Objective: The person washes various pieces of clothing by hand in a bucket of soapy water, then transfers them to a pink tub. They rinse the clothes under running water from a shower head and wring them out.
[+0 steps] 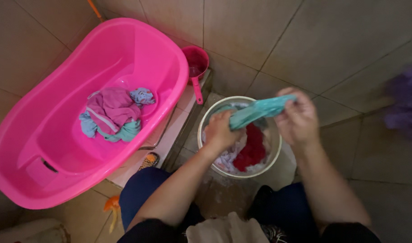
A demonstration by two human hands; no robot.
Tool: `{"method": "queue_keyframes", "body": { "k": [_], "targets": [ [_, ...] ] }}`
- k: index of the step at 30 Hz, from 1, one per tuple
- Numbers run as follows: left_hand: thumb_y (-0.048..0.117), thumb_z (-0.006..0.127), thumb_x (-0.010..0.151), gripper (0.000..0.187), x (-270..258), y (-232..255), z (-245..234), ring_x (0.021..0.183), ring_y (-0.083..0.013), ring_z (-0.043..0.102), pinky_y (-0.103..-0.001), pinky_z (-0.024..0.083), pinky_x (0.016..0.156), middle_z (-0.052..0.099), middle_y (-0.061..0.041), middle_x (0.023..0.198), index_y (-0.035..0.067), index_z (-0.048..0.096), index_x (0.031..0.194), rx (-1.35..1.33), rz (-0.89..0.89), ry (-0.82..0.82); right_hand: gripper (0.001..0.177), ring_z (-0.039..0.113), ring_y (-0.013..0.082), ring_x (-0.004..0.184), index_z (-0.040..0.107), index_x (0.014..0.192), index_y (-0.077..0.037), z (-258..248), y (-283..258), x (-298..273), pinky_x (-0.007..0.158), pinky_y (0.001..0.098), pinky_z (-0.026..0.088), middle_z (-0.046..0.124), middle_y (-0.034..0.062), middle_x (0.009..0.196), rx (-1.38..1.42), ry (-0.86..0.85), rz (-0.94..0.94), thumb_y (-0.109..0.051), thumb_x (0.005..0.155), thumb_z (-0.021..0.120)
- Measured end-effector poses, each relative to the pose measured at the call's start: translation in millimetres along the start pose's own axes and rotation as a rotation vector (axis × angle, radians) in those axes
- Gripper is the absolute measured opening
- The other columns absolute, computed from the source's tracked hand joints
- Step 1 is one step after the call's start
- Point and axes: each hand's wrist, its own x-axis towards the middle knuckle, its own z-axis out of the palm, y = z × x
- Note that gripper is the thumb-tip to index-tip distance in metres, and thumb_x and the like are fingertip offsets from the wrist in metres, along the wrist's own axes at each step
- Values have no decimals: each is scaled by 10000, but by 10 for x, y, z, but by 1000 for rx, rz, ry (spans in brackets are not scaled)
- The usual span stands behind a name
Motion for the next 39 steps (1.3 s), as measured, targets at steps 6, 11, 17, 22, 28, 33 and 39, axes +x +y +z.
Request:
{"method": "queue_keyframes", "body": {
  "k": [6, 11, 17, 22, 28, 33, 39],
  "targets": [
    [12, 644, 872, 309, 141, -171, 197, 1063, -319, 709, -411, 551, 931, 724, -156, 1104, 75, 637, 1174, -458, 42, 108, 91, 665, 179, 1004, 642, 1075, -54, -107, -302, -29, 931, 356, 568, 664, 105, 1113, -70, -85, -119, -129, 1124, 624],
    [-3, 655, 861, 354, 176, -220, 293, 1117, -299, 634, -377, 523, 958, 654, -174, 1151, 93, 554, 1186, -694, 76, 31, 496, 622, 297, 1123, 521, 1266, -93, -116, -227, 111, 943, 505, 549, 602, 156, 1217, -954, -157, 288, -265, 888, 793],
    [-28, 761, 663, 589, 43, -316, 351, 1235, -409, 529, -421, 481, 1021, 544, -240, 1263, 107, 578, 1207, -96, 139, -393, 1152, 451, 349, 1380, 366, 1532, -285, 171, 279, 49, 1145, 470, 384, 487, 143, 1495, -1453, -564, 756, -297, 549, 967],
    [181, 756, 836, 431, 62, -264, 92, 1182, -434, 599, -496, 507, 987, 604, -227, 1266, 75, 597, 1222, 386, 42, -439, 986, 239, 432, 1484, 336, 1571, -293, 276, 963, -117, 1220, 532, 242, 198, 169, 1646, -1954, -903, 1058, -457, 768, 884],
    [307, 734, 853, 400, 70, -67, -265, 1151, -395, 620, -508, 509, 957, 647, -164, 1216, 123, 631, 1193, 267, -23, -189, 467, 701, 258, 1022, 762, 1156, -87, -590, 1983, -135, 904, 380, 524, 747, 158, 1184, -1691, -756, 917, -384, 797, 781],
    [357, 751, 844, 466, 75, -59, -306, 1181, -395, 604, -516, 499, 963, 638, -170, 1256, 110, 614, 1215, 341, -52, -355, 400, 667, 221, 746, 781, 947, -65, -343, 1741, -65, 683, 382, 508, 762, 119, 886, -1428, -404, 1138, -447, 876, 687],
    [327, 681, 863, 461, 46, 4, -471, 1047, -353, 709, -471, 537, 933, 680, -130, 1228, 144, 597, 1278, 63, -115, -259, 440, 675, 238, 764, 754, 987, -3, -807, 1816, 231, 709, 393, 529, 746, 163, 897, -1420, -386, 708, -423, 932, 634]
  ]
}}
